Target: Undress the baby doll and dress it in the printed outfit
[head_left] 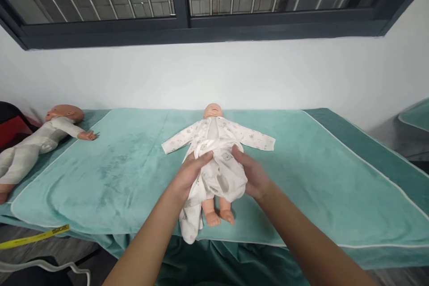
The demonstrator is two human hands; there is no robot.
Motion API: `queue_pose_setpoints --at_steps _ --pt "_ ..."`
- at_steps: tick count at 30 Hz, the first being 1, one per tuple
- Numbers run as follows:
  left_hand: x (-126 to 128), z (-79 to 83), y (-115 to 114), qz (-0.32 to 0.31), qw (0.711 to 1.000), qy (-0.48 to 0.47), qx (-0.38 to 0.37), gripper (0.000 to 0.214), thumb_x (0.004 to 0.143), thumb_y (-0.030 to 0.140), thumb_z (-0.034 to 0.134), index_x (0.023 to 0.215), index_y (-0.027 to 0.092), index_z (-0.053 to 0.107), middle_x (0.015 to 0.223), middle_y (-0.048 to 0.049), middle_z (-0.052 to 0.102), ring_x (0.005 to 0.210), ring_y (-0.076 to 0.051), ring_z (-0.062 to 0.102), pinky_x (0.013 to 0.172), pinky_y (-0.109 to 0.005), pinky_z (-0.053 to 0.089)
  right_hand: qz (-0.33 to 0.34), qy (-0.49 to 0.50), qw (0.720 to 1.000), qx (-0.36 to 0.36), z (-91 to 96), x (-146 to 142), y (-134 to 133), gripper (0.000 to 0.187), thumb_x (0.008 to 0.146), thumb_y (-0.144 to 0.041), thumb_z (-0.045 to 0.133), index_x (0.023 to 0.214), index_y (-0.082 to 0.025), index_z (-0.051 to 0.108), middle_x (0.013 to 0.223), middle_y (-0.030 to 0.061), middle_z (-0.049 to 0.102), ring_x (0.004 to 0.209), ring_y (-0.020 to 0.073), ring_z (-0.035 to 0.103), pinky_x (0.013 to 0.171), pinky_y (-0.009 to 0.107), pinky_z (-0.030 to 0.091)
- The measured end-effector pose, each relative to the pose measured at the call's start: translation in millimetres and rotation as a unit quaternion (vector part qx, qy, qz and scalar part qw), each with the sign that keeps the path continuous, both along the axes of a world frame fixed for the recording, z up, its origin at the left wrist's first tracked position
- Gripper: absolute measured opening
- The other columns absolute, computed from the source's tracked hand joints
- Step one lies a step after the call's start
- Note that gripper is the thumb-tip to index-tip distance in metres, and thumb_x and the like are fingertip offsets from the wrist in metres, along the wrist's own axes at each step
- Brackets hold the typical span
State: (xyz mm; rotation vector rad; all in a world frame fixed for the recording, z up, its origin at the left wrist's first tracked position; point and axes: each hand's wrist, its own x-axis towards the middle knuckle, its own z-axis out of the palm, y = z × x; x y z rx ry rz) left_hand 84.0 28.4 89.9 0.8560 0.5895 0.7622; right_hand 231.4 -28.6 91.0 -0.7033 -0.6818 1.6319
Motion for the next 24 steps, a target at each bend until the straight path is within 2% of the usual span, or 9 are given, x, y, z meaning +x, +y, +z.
queue_pose_setpoints --at_steps 2,4,7,12,14,17,20,24 --pt "7.6 2.1 2.1 0.066 0.997 -0.024 -0.011 0.051 0.070 0.029 0.080 0.116 0.013 0.065 0.095 -0.0100 0.075 0.089 -0.027 0.072 0.085 -0.037 0.057 0.015 -0.002 1.000 -0.012 -3.8 -9.5 -2.6 0.043 0.075 -0.048 0.077 0.099 -0.013 0.071 0.085 0.0073 0.074 0.078 0.0190 0.069 0.075 0.029 0.054" --pt "13.0 4.2 2.9 0.072 0.996 -0.035 -0.029 0.048 0.069 0.029 0.079 0.113 0.013 0.066 0.091 -0.0094 0.075 0.086 -0.028 0.072 0.081 -0.037 0.058 0.040 -0.018 0.999 -0.022 -6.5 -15.8 -4.5 0.040 0.071 -0.044 0.080 0.094 -0.013 0.071 0.079 0.0057 0.073 0.070 0.0168 0.067 0.068 0.027 0.053" --pt "10.3 5.1 1.0 0.008 0.998 -0.030 -0.056 0.043 0.071 0.031 0.077 0.108 0.012 0.068 0.090 -0.0107 0.075 0.082 -0.027 0.072 0.075 -0.036 0.059 0.069 -0.045 0.996 -0.031 -7.5 -14.2 -6.8 0.036 0.067 -0.042 0.082 0.086 -0.013 0.072 0.074 0.0053 0.072 0.066 0.0175 0.066 0.067 0.029 0.053" --pt "-18.6 2.2 -10.0 -0.120 0.991 0.047 -0.021 0.046 0.069 0.030 0.082 0.109 0.011 0.068 0.100 -0.0139 0.074 0.088 -0.028 0.070 0.076 -0.035 0.056 -0.023 -0.023 0.999 -0.016 -9.3 2.5 -20.9 0.032 0.069 -0.043 0.079 0.086 -0.016 0.074 0.084 0.0057 0.074 0.083 0.0204 0.069 0.082 0.031 0.053" --pt "-30.8 -0.9 -16.8 -0.179 0.979 0.094 -0.001 0.052 0.066 0.028 0.085 0.112 0.013 0.067 0.100 -0.0126 0.073 0.094 -0.027 0.069 0.080 -0.034 0.054 0.000 -0.034 0.999 -0.030 -15.3 5.0 -34.6 0.033 0.072 -0.041 0.078 0.092 -0.015 0.074 0.090 0.0072 0.075 0.085 0.0207 0.069 0.084 0.032 0.052" --pt "-41.1 -8.3 -27.6 -0.213 0.960 0.182 0.021 0.050 0.069 0.028 0.082 0.115 0.016 0.066 0.101 -0.0097 0.073 0.098 -0.026 0.067 0.084 -0.033 0.051 0.038 -0.085 0.994 -0.062 -32.3 3.1 -60.1 0.040 0.078 -0.040 0.075 0.107 -0.013 0.072 0.098 0.0110 0.074 0.087 0.0227 0.069 0.089 0.038 0.051" --pt "-38.9 -14.6 -37.2 -0.215 0.938 0.262 0.077 0.042 0.076 0.031 0.073 0.115 0.020 0.065 0.111 -0.0076 0.071 0.104 -0.027 0.065 0.087 -0.035 0.049 0.014 -0.128 0.987 -0.094 -55.8 0.3 -80.9 0.047 0.077 -0.043 0.076 0.114 -0.014 0.071 0.099 0.0103 0.074 0.088 0.0245 0.069 0.094 0.043 0.048" --pt "-27.9 -13.8 -48.1 -0.214 0.878 0.362 0.228 0.026 0.082 0.030 0.061 0.106 0.021 0.068 0.113 -0.0073 0.070 0.108 -0.030 0.061 0.091 -0.037 0.045 -0.038 -0.212 0.968 -0.130 -83.1 1.0 -94.2 0.048 0.071 -0.046 0.079 0.107 -0.016 0.074 0.094 0.0093 0.075 0.088 0.0288 0.068 0.093 0.047 0.048"
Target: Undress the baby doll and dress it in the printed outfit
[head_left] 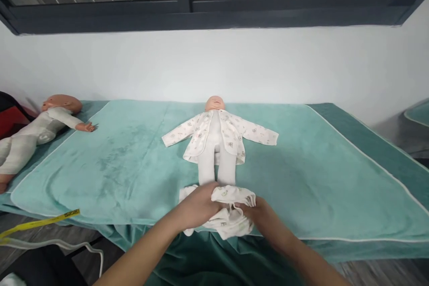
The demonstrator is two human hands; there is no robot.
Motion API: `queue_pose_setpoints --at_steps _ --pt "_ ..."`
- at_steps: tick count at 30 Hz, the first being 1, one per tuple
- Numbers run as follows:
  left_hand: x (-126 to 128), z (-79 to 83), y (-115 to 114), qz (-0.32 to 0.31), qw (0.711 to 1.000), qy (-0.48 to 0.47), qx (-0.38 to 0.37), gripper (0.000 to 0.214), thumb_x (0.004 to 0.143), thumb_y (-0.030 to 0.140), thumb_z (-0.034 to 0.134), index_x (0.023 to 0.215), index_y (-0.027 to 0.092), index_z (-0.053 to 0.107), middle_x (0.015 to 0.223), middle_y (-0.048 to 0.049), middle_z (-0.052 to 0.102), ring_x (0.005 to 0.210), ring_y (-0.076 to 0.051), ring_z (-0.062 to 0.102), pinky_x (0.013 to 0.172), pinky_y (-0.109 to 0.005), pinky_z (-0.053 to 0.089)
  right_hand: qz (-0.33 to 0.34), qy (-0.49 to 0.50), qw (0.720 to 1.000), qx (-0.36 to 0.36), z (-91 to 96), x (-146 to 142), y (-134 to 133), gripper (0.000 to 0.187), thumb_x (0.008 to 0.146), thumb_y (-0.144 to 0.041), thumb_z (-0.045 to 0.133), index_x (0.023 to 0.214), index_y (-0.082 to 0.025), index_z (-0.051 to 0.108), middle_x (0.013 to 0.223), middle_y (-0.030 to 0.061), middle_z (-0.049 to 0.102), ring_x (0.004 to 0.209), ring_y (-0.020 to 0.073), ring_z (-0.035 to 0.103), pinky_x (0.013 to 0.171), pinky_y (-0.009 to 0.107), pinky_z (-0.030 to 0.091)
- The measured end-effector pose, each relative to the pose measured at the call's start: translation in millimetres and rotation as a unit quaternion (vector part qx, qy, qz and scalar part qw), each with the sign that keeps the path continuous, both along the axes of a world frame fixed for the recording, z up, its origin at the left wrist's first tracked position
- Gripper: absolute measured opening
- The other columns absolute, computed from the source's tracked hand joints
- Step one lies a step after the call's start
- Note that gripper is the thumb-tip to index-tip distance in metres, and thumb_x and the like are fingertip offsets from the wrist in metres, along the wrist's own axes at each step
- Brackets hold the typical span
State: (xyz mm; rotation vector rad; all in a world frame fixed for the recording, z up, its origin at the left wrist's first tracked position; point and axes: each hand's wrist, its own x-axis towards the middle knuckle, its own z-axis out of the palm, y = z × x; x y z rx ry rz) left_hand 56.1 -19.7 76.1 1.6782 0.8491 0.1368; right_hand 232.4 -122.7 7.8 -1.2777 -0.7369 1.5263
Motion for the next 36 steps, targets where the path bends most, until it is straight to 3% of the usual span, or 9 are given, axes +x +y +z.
queue_pose_setpoints --at_steps 3,8,11,14,17,22,25,30,36 --pt "0.1 6.3 -10.7 -0.036 0.996 0.026 0.076 0.033 0.082 0.028 0.059 0.114 0.022 0.065 0.118 -0.0085 0.066 0.111 -0.029 0.058 0.094 -0.038 0.042 0.025 -0.028 0.999 0.004 -5.5 -0.8 -8.5 0.042 0.071 -0.044 0.078 0.105 -0.018 0.075 0.097 0.0082 0.075 0.091 0.0292 0.068 0.096 0.047 0.047" --pt "-14.9 17.9 -27.3 -0.094 0.991 0.094 0.030 0.028 0.084 0.040 0.057 0.103 0.022 0.065 0.105 -0.0074 0.067 0.097 -0.028 0.061 0.078 -0.033 0.043 0.078 0.054 0.995 0.013 8.9 -12.5 -24.2 0.040 0.073 -0.042 0.078 0.108 -0.022 0.074 0.097 0.0069 0.074 0.095 0.0286 0.068 0.098 0.045 0.046" --pt "-19.3 19.4 -28.4 -0.049 0.998 0.042 -0.001 0.027 0.086 0.035 0.055 0.109 0.023 0.062 0.108 -0.0047 0.067 0.099 -0.025 0.061 0.080 -0.030 0.043 0.029 0.106 0.994 0.004 13.6 -22.4 -25.5 0.041 0.075 -0.044 0.076 0.108 -0.020 0.073 0.100 0.0090 0.074 0.099 0.0284 0.067 0.099 0.044 0.045" --pt "-18.1 17.6 -25.9 0.019 0.999 0.031 0.033 0.025 0.084 0.029 0.055 0.107 0.023 0.061 0.107 -0.0042 0.066 0.101 -0.024 0.059 0.084 -0.030 0.042 -0.044 0.121 0.992 -0.002 10.2 -30.1 -23.6 0.046 0.072 -0.048 0.077 0.106 -0.017 0.073 0.102 0.0110 0.073 0.097 0.0289 0.067 0.098 0.044 0.046" --pt "-14.4 15.4 -23.6 0.054 0.997 0.016 0.044 0.022 0.082 0.025 0.054 0.103 0.021 0.060 0.104 -0.0039 0.066 0.097 -0.023 0.059 0.082 -0.029 0.042 -0.090 0.054 0.994 0.011 2.7 -30.0 -22.5 0.047 0.073 -0.050 0.075 0.106 -0.016 0.072 0.099 0.0105 0.073 0.093 0.0279 0.066 0.093 0.041 0.048" --pt "-5.4 9.2 -15.2 0.031 0.998 -0.050 0.006 0.017 0.085 0.030 0.053 0.099 0.021 0.060 0.091 0.0005 0.064 0.083 -0.018 0.057 0.072 -0.025 0.042 -0.102 -0.147 0.976 0.122 -6.5 -15.8 -15.2 0.031 0.082 -0.047 0.066 0.095 -0.019 0.071 0.085 0.0064 0.070 0.080 0.0233 0.060 0.077 0.034 0.049" --pt "0.1 6.4 -6.9 0.038 0.995 -0.079 0.036 0.016 0.085 0.034 0.057 0.091 0.020 0.062 0.088 0.0000 0.065 0.083 -0.019 0.058 0.074 -0.025 0.042 -0.097 -0.151 0.973 0.142 -2.3 -10.1 -9.2 0.032 0.083 -0.049 0.065 0.096 -0.021 0.072 0.094 0.0077 0.071 0.085 0.0244 0.062 0.083 0.035 0.049" --pt "4.7 14.4 -3.9 0.020 0.995 -0.086 0.044 0.019 0.085 0.037 0.059 0.091 0.021 0.068 0.092 -0.0012 0.070 0.091 -0.022 0.062 0.082 -0.028 0.044 -0.099 -0.064 0.990 0.078 21.5 -8.4 -11.1 0.050 0.079 -0.060 0.067 0.108 -0.020 0.073 0.112 0.0110 0.071 0.105 0.0297 0.062 0.100 0.042 0.045" --pt "5.3 34.3 -12.6 -0.002 0.999 -0.051 -0.011 0.039 0.089 0.053 0.052 0.109 0.023 0.068 0.107 -0.0042 0.071 0.099 -0.027 0.064 0.083 -0.030 0.046 -0.076 0.015 0.997 -0.004 49.4 -0.7 -15.2 0.059 0.083 -0.060 0.063 0.121 -0.014 0.067 0.110 0.0126 0.071 0.102 0.0307 0.064 0.095 0.043 0.046"
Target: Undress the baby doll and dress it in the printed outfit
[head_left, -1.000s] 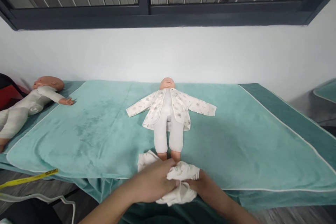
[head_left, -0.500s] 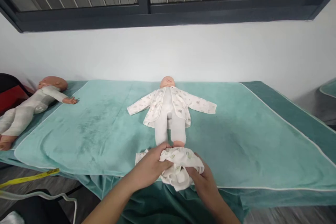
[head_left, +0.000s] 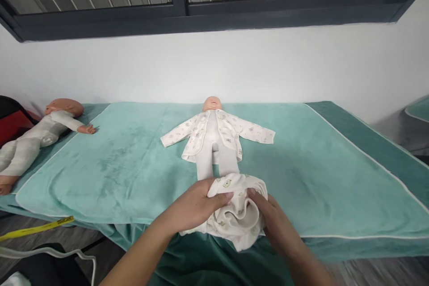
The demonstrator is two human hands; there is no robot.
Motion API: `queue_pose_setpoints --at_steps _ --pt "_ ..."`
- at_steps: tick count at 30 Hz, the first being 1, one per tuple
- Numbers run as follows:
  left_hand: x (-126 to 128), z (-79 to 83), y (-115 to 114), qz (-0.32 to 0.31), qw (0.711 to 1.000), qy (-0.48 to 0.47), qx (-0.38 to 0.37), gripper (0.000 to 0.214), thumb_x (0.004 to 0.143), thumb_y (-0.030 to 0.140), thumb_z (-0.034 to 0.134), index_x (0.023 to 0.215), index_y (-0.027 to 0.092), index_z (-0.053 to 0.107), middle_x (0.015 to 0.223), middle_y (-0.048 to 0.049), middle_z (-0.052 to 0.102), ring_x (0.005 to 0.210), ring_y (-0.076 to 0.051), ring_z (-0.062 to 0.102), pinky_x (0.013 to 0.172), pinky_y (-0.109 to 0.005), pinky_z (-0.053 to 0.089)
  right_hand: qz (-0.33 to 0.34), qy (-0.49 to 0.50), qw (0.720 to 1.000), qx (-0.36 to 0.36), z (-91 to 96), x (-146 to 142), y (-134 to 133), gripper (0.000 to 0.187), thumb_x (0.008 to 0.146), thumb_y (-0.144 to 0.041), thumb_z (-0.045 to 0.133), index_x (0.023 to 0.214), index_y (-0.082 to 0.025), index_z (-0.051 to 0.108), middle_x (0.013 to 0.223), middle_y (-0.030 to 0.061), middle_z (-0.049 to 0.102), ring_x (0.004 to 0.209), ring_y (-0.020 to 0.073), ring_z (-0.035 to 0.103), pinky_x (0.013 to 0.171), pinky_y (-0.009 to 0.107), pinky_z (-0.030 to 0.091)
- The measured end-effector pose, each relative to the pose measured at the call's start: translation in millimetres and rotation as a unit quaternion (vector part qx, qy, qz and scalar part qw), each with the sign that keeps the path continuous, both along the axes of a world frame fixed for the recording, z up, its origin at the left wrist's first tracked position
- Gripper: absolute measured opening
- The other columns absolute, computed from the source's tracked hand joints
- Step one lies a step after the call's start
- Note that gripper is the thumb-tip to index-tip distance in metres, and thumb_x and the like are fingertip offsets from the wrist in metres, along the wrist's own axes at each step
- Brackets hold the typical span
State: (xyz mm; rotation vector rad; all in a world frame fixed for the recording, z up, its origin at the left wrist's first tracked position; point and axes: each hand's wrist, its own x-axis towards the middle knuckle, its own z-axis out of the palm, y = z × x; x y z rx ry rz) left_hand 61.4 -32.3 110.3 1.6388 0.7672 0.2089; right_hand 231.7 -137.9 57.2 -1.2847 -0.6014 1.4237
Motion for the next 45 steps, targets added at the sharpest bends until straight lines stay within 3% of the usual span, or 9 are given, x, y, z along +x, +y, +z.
queue_pose_setpoints --at_steps 6,11,15,21,25,29,33,38,45 --pt "-6.6 13.6 -0.5 -0.039 0.997 0.061 0.020 0.043 0.090 0.058 0.047 0.094 0.022 0.070 0.095 -0.0034 0.072 0.088 -0.024 0.064 0.074 -0.028 0.044 0.024 -0.014 0.999 -0.034 18.2 2.0 -0.4 0.068 0.080 -0.068 0.060 0.120 -0.012 0.068 0.102 0.0125 0.073 0.095 0.0310 0.065 0.092 0.043 0.047" --pt "-2.8 7.6 -4.4 0.003 0.997 0.025 0.075 0.039 0.093 0.052 0.046 0.093 0.021 0.070 0.097 -0.0034 0.072 0.090 -0.024 0.063 0.075 -0.028 0.044 0.034 -0.101 0.994 -0.009 19.6 5.1 -0.8 0.066 0.083 -0.068 0.056 0.117 -0.013 0.069 0.101 0.0105 0.073 0.093 0.0284 0.065 0.087 0.038 0.048" --pt "7.3 -8.0 -4.1 0.075 0.990 0.017 0.119 0.031 0.092 0.047 0.050 0.096 0.021 0.066 0.101 -0.0042 0.070 0.095 -0.024 0.062 0.079 -0.029 0.045 -0.011 -0.127 0.992 0.010 6.6 4.5 3.6 0.065 0.084 -0.068 0.056 0.118 -0.014 0.069 0.103 0.0103 0.074 0.096 0.0286 0.065 0.083 0.035 0.049" --pt "21.6 -36.0 8.2 0.119 0.989 -0.040 0.074 0.019 0.089 0.035 0.055 0.095 0.019 0.064 0.099 -0.0021 0.071 0.092 -0.021 0.063 0.078 -0.028 0.046 -0.117 -0.084 0.988 0.064 -24.8 -5.4 19.7 0.055 0.080 -0.060 0.066 0.113 -0.016 0.070 0.114 0.0111 0.072 0.107 0.0303 0.064 0.093 0.040 0.049" --pt "32.3 -45.9 24.5 0.156 0.975 -0.042 0.152 0.007 0.082 0.026 0.059 0.083 0.018 0.061 0.083 0.0011 0.069 0.081 -0.018 0.062 0.073 -0.026 0.044 -0.158 -0.096 0.976 0.115 -48.2 -6.8 35.9 0.046 0.077 -0.054 0.071 0.107 -0.019 0.071 0.114 0.0098 0.072 0.107 0.0290 0.065 0.097 0.042 0.048" --pt "42.8 -45.5 47.5 0.163 0.959 -0.033 0.229 0.009 0.081 0.027 0.062 0.079 0.019 0.060 0.077 0.0020 0.066 0.075 -0.017 0.059 0.070 -0.025 0.042 -0.177 -0.184 0.957 0.136 -53.6 3.2 57.8 0.043 0.079 -0.053 0.067 0.105 -0.019 0.069 0.115 0.0102 0.071 0.110 0.0291 0.063 0.100 0.044 0.045" --pt "48.1 -43.7 66.4 0.158 0.944 0.007 0.288 0.014 0.079 0.031 0.066 0.078 0.020 0.058 0.073 0.0021 0.064 0.073 -0.018 0.059 0.066 -0.025 0.038 -0.162 -0.206 0.953 0.153 -51.7 13.7 74.4 0.044 0.084 -0.052 0.061 0.113 -0.019 0.066 0.123 0.0112 0.068 0.114 0.0291 0.061 0.100 0.043 0.045" --pt "38.1 -53.1 71.7 0.113 0.932 0.049 0.340 0.010 0.082 0.026 0.062 0.077 0.021 0.055 0.073 0.0012 0.065 0.071 -0.018 0.060 0.062 -0.025 0.033 -0.135 -0.195 0.960 0.152 -65.8 15.5 70.4 0.034 0.082 -0.046 0.063 0.103 -0.020 0.065 0.109 0.0087 0.070 0.108 0.0272 0.061 0.094 0.040 0.046" --pt "35.8 -58.1 69.6 0.175 0.885 0.111 0.417 0.009 0.085 0.024 0.054 0.091 0.020 0.059 0.084 -0.0049 0.069 0.079 -0.023 0.062 0.067 -0.030 0.033 -0.064 -0.180 0.976 0.101 -60.4 14.0 64.2 0.027 0.077 -0.038 0.064 0.097 -0.021 0.060 0.086 0.0018 0.067 0.080 0.0196 0.059 0.071 0.030 0.045"
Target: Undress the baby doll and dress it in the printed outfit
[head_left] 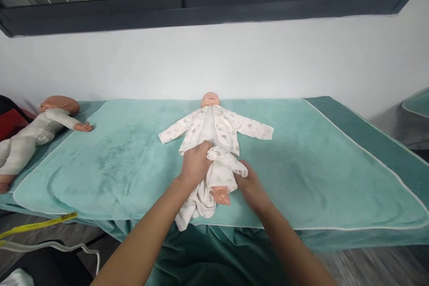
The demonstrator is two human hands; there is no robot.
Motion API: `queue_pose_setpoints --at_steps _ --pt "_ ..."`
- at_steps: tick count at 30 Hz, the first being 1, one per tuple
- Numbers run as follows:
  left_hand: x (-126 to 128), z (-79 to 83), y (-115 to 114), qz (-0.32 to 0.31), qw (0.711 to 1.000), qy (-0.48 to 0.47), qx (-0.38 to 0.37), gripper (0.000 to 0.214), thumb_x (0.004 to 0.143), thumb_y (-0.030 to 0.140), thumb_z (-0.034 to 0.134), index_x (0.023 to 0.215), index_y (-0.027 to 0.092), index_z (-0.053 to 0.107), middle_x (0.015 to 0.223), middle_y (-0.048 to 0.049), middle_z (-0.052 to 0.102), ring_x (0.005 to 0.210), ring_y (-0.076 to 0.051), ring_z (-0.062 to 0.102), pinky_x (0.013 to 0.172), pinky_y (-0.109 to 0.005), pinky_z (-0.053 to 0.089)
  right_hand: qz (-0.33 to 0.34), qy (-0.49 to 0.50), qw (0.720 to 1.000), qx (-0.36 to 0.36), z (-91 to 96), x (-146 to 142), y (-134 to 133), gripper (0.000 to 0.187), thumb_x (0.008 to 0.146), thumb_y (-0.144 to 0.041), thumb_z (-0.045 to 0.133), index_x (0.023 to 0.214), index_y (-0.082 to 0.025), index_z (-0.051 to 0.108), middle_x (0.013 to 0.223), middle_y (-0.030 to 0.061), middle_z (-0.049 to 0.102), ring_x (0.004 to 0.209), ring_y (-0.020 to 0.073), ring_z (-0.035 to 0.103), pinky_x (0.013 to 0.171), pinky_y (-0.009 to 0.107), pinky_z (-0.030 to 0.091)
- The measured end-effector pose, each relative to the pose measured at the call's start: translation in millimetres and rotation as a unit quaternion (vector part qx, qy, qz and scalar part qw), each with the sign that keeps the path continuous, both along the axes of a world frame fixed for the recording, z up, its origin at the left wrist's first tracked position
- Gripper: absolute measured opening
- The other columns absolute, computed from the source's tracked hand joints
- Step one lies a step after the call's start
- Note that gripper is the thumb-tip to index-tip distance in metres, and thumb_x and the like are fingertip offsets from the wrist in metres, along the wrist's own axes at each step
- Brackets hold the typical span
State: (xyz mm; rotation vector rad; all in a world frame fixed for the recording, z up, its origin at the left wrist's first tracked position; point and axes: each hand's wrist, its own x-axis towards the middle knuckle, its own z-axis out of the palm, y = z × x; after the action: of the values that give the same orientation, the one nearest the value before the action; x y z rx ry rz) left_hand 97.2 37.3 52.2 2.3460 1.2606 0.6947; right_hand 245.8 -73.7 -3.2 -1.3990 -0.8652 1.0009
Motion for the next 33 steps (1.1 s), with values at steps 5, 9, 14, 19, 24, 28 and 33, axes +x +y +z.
queue_pose_setpoints --at_steps 5,9,14,19,24,28,33 --pt "-4.9 10.8 3.6 -0.031 0.982 -0.105 -0.153 0.007 0.079 0.024 0.061 0.084 0.019 0.060 0.080 -0.0005 0.064 0.079 -0.019 0.058 0.069 -0.027 0.037 -0.062 -0.048 0.997 0.005 2.6 10.6 12.0 0.025 0.073 -0.035 0.061 0.093 -0.021 0.060 0.087 0.0009 0.067 0.083 0.0199 0.057 0.074 0.030 0.044" --pt "-33.9 16.5 1.5 -0.096 0.914 -0.201 -0.340 0.021 0.078 0.034 0.066 0.092 0.019 0.062 0.089 -0.0006 0.061 0.085 -0.018 0.056 0.073 -0.026 0.040 -0.020 -0.036 0.999 0.005 -4.5 18.3 14.5 0.030 0.071 -0.030 0.056 0.099 -0.022 0.063 0.094 0.0006 0.068 0.087 0.0197 0.057 0.077 0.030 0.043" --pt "-63.8 16.1 -8.4 -0.155 0.833 -0.238 -0.475 0.031 0.076 0.040 0.072 0.096 0.019 0.063 0.093 -0.0026 0.059 0.086 -0.017 0.054 0.074 -0.025 0.040 0.011 -0.013 1.000 0.000 -5.4 25.6 11.2 0.040 0.065 -0.024 0.055 0.104 -0.020 0.063 0.097 0.0014 0.066 0.089 0.0207 0.055 0.079 0.032 0.042" --pt "-65.3 6.9 -9.2 -0.139 0.796 -0.291 -0.512 0.042 0.085 0.059 0.055 0.084 0.018 0.061 0.081 -0.0033 0.054 0.075 -0.016 0.049 0.067 -0.026 0.039 0.045 -0.094 0.990 0.095 26.8 23.4 1.3 0.039 0.074 -0.026 0.058 0.113 -0.025 0.063 0.132 0.0028 0.056 0.121 0.0246 0.049 0.098 0.035 0.040" --pt "-44.3 16.2 -7.0 -0.150 0.866 -0.258 -0.401 0.036 0.082 0.050 0.065 0.073 0.017 0.052 0.072 0.0030 0.044 0.067 -0.011 0.039 0.062 -0.022 0.032 0.148 -0.278 0.948 0.052 73.7 -5.3 7.5 0.025 0.084 -0.047 0.062 0.094 -0.024 0.068 0.092 0.0047 0.067 0.088 0.0227 0.057 0.081 0.034 0.042" --pt "-27.1 23.7 -6.4 -0.076 0.886 -0.331 -0.316 0.036 0.083 0.050 0.063 0.074 0.018 0.052 0.069 0.0040 0.043 0.066 -0.010 0.038 0.061 -0.022 0.032 0.173 -0.297 0.939 0.000 85.0 -14.0 27.4 0.034 0.080 -0.051 0.066 0.069 -0.020 0.057 0.066 0.0000 0.057 0.063 0.0159 0.048 0.061 0.028 0.034" --pt "-26.6 20.8 -1.6 -0.097 0.818 -0.365 -0.434 0.041 0.077 0.056 0.068 0.078 0.017 0.057 0.068 0.0029 0.050 0.064 -0.011 0.045 0.061 -0.023 0.036 0.133 -0.058 0.989 -0.002 85.2 3.9 52.7 0.022 0.073 -0.037 0.069 0.073 -0.019 0.058 0.067 -0.0027 0.059 0.063 0.0138 0.051 0.059 0.025 0.037"
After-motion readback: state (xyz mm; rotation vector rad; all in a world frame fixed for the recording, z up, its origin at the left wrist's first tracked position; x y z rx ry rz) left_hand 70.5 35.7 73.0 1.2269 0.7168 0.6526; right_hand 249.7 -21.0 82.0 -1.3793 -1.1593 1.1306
